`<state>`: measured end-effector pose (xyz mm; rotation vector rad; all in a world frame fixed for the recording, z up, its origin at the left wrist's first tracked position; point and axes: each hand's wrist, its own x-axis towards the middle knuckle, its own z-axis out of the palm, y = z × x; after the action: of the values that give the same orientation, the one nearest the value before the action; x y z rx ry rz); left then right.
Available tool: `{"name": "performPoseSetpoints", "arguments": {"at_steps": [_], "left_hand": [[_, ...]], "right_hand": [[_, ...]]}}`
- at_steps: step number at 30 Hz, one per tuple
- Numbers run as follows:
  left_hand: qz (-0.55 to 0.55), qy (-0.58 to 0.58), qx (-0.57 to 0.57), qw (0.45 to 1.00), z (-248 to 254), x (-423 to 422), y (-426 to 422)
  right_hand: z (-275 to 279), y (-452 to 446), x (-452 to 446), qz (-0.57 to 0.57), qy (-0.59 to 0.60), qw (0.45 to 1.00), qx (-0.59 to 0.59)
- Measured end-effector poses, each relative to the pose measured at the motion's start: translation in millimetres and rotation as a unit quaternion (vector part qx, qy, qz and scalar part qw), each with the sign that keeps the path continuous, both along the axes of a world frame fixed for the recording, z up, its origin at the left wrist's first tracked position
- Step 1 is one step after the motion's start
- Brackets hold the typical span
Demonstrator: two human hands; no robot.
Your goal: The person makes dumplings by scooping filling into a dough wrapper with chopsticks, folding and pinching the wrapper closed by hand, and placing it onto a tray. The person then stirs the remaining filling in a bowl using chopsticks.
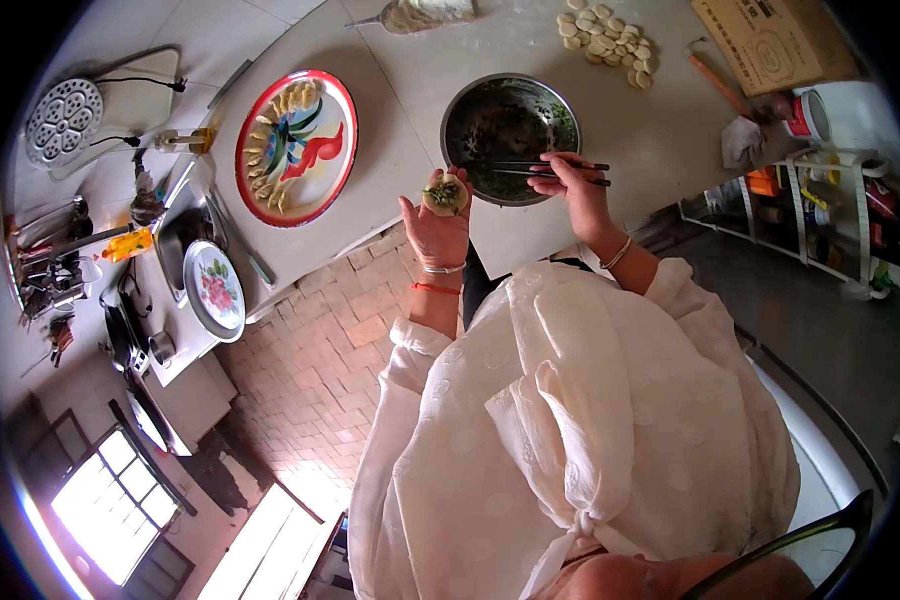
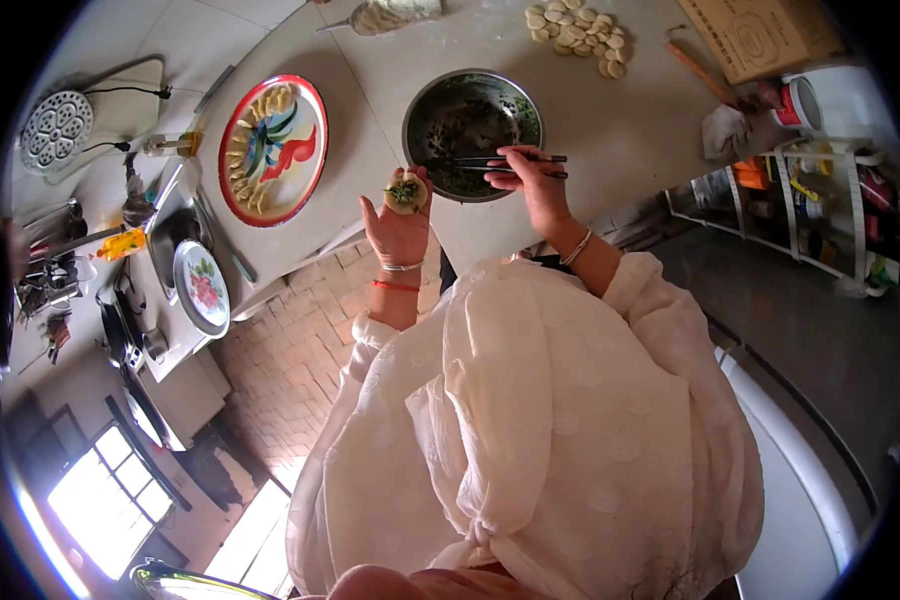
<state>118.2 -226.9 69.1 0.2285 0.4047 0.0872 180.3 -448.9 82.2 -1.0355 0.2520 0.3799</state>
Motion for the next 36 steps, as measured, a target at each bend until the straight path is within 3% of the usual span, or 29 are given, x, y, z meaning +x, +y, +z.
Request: {"name": "performPoseSetpoints", "arguments": {"at_steps": [5, 11, 18, 23, 26, 30, 36], "left_hand": [[-0.007, -0.005, 0.01, 1.0, 7, -2, 1], [-0.021, -0.029, 0.007, 0.999, 15, 13, -5], [-0.036, -0.024, -0.012, 0.999, 36, 44, -27], [-0.044, -0.045, -0.035, 0.997, 32, 50, -38], [-0.039, -0.045, -0.04, 0.997, 33, 49, -40], [-0.044, -0.061, -0.062, 0.995, 33, 49, -39], [-0.044, -0.069, -0.08, 0.993, 39, 48, -42]], "right_hand": [[-5, -12, 3, -0.057, 0.064, 0.994, 0.065], [21, -30, 0, -0.057, -0.001, 0.996, 0.063], [76, -25, -20, 0.053, -0.211, 0.97, -0.106], [88, -23, -21, 0.13, -0.463, 0.837, -0.262], [91, -28, -22, 0.117, -0.468, 0.833, -0.271], [88, -28, -23, 0.038, -0.326, 0.933, -0.15], [78, -35, -10, -0.007, -0.123, 0.991, -0.049]]}}
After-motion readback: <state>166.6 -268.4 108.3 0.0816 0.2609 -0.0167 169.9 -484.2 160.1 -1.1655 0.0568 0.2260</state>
